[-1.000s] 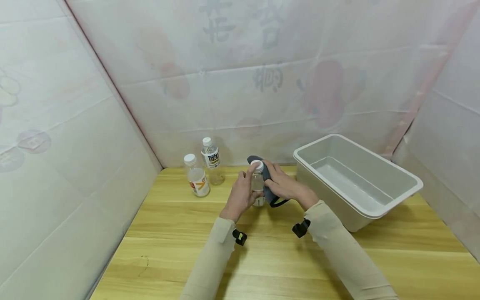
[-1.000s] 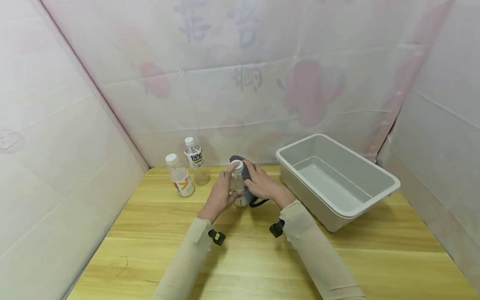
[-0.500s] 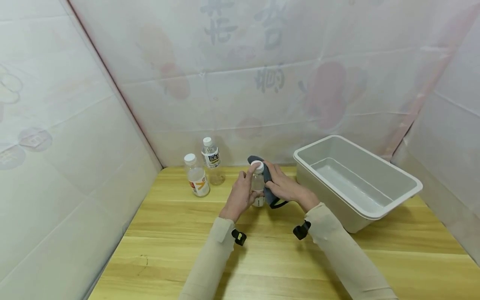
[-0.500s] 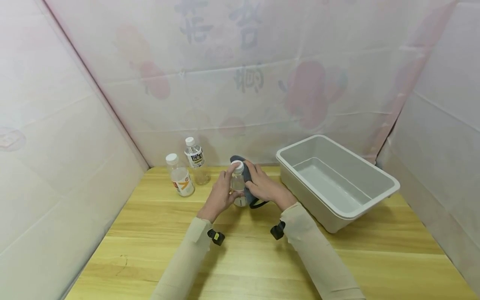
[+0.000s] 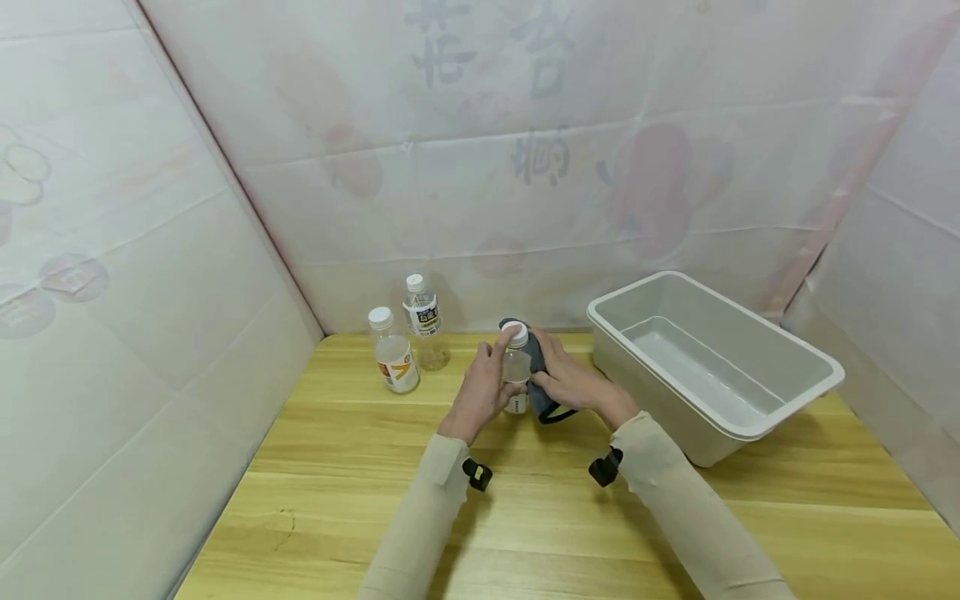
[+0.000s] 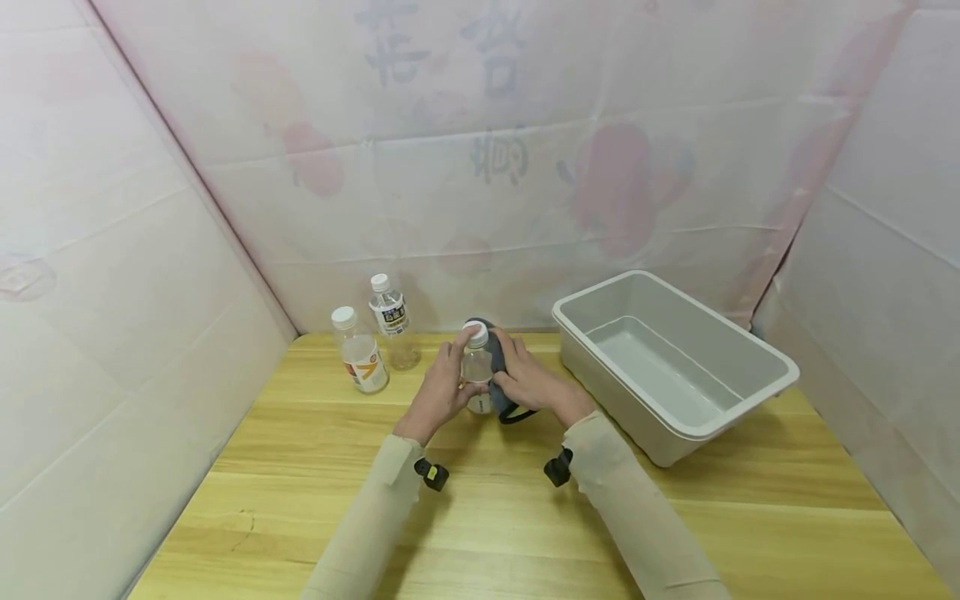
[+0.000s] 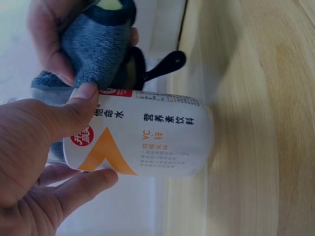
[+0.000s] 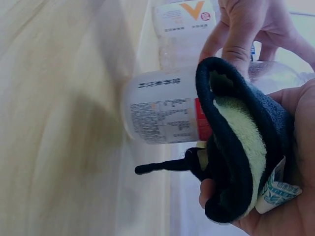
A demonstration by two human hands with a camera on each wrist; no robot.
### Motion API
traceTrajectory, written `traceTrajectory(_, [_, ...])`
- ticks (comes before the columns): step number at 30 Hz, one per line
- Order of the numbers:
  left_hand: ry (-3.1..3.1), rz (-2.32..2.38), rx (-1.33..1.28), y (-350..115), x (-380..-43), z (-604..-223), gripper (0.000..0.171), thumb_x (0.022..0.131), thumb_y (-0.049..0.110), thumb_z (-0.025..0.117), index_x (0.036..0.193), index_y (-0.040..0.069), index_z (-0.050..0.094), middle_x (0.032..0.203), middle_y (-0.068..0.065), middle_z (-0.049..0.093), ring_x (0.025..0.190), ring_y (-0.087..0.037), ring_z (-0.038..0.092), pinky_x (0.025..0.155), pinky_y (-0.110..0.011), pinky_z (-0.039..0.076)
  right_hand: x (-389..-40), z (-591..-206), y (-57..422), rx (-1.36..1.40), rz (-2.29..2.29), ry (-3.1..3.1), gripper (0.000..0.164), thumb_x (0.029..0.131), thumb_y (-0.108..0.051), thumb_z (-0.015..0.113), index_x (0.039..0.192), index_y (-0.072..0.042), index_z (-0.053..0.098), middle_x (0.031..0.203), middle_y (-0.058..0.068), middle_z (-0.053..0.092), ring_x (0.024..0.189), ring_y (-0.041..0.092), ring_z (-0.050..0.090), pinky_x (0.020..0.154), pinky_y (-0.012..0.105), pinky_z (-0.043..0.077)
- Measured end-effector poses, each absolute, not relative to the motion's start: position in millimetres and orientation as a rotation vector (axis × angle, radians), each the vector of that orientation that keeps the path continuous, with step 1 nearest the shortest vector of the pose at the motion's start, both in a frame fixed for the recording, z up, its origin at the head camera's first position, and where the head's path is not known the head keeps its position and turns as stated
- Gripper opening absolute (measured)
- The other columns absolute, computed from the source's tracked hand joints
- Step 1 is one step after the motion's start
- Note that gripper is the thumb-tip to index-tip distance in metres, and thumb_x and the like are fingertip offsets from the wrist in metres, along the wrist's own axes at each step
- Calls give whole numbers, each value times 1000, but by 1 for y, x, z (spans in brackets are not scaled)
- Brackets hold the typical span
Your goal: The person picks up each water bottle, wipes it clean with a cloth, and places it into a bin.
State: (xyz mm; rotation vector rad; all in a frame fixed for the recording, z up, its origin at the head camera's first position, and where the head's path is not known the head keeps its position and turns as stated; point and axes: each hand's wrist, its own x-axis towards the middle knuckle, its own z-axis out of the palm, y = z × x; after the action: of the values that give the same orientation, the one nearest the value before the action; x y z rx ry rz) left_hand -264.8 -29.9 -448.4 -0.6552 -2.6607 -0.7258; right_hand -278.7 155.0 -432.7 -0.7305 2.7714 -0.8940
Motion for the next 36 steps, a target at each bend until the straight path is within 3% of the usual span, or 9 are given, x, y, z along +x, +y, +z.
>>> traceTrajectory(3, [-2653,-728,-656,-30,-264,-448,94,75,36,68,141,42,1,93,-8,43,65,-14,50,56,-22,45,-278,-436,156,-742,-922,2731,69,95,-29,36,144,-25,-11,150,19,6,137,36,19,105,53,27])
traceTrajectory(6, [-2645,-727,-657,-30,-263,-448,94,75,36,68,141,41,1,93,-9,44,66,-15,51,58,-23,46,-277,-438,158,-729,-961,2710,68,95,-30,36,144,-27,-11,150,18,5,137,35,17,106,54,25])
traceTrajectory(17, [-2642,-716,-658,-29,-264,-450,95,74,37,69,141,41,2,93,-9,45,68,-16,52,60,-24,47,-280,-449,159,-723,-1017,2704,68,95,-29,37,143,-34,-11,149,16,9,136,33,20,104,54,27])
traceTrajectory(28, [-2668,-749,-656,-30,-263,-446,94,74,37,69,140,43,2,95,-9,44,72,-18,55,62,-26,48,-276,-456,159,-770,-1061,2690,71,95,-27,41,145,-22,-10,144,20,13,130,35,24,101,55,28])
traceTrajectory(36, [-2669,-748,-660,-31,-260,-446,93,75,37,68,140,43,2,96,-10,45,71,-18,54,61,-27,47,-274,-464,159,-739,-1077,2641,72,95,-27,40,143,-29,-14,144,19,11,130,33,23,103,53,27])
